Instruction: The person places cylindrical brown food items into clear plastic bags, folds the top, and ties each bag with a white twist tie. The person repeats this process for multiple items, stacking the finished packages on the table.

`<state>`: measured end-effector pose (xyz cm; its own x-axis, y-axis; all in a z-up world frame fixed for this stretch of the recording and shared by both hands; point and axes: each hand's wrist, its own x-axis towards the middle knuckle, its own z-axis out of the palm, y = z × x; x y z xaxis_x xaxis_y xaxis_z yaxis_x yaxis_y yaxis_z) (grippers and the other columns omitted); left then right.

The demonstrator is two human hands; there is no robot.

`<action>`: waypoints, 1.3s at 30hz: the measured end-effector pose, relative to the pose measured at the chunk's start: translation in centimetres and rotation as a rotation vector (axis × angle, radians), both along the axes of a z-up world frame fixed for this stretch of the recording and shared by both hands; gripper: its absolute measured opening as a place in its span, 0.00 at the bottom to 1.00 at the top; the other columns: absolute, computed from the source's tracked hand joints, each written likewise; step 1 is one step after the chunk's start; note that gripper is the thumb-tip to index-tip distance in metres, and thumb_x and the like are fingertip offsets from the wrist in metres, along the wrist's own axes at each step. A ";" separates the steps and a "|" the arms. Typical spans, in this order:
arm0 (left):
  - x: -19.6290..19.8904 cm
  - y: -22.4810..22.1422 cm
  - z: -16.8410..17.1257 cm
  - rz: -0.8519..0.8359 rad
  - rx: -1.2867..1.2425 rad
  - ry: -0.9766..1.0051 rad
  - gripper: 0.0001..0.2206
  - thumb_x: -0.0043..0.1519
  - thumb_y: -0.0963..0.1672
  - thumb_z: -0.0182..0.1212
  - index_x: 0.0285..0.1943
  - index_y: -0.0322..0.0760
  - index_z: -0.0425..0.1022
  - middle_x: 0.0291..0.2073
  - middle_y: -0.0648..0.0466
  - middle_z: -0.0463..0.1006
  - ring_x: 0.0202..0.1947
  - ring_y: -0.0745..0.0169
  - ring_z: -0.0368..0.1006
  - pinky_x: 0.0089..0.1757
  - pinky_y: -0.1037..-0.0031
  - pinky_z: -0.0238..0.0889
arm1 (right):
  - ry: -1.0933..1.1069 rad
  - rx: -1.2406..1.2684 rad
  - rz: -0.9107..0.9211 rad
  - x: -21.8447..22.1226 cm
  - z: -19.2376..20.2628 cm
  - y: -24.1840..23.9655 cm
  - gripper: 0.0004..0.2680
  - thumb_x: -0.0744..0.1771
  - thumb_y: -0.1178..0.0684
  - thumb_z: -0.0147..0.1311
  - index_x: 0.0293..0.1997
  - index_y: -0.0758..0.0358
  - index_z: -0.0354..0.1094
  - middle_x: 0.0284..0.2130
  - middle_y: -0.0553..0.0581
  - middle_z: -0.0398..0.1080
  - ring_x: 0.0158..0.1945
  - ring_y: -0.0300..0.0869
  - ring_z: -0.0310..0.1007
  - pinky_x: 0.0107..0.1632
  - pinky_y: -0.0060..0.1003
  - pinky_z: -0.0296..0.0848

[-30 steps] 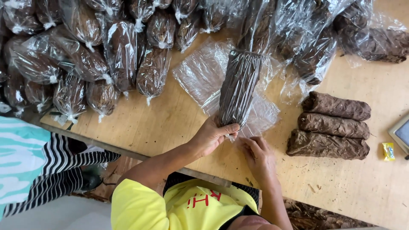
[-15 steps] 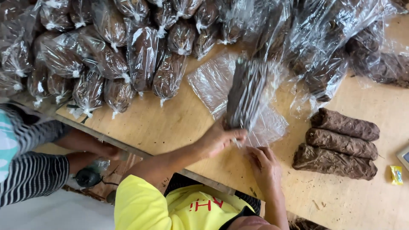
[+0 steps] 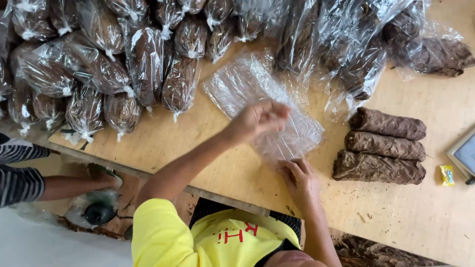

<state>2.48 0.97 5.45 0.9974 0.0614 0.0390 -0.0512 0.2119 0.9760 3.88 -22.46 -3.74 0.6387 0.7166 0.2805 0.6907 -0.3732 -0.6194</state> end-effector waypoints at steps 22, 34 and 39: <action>-2.2 -1.0 -11.7 0.092 1.729 0.209 0.39 0.62 0.63 0.42 0.74 0.56 0.25 0.72 0.46 0.21 0.70 0.34 0.23 0.59 0.31 0.26 | -0.209 -0.231 -0.119 0.1 -2.2 0.5 0.21 0.65 0.42 0.49 0.65 0.50 0.57 0.66 0.61 0.54 0.71 0.53 0.47 0.67 0.54 0.50; -2.6 -2.5 -12.3 -0.002 1.782 0.136 0.45 0.52 0.70 0.29 0.74 0.56 0.26 0.72 0.44 0.22 0.69 0.31 0.22 0.59 0.30 0.22 | -0.216 -0.038 -0.346 0.4 -3.6 -0.1 0.09 0.64 0.50 0.58 0.46 0.58 0.74 0.50 0.56 0.72 0.57 0.47 0.60 0.57 0.45 0.59; -2.7 -3.0 -11.4 -0.024 1.775 0.186 0.44 0.52 0.69 0.24 0.74 0.57 0.26 0.71 0.41 0.22 0.68 0.26 0.26 0.59 0.30 0.23 | -0.166 0.003 -0.386 0.5 -4.6 -0.5 0.04 0.64 0.52 0.59 0.38 0.58 0.74 0.46 0.54 0.71 0.48 0.45 0.58 0.51 0.40 0.58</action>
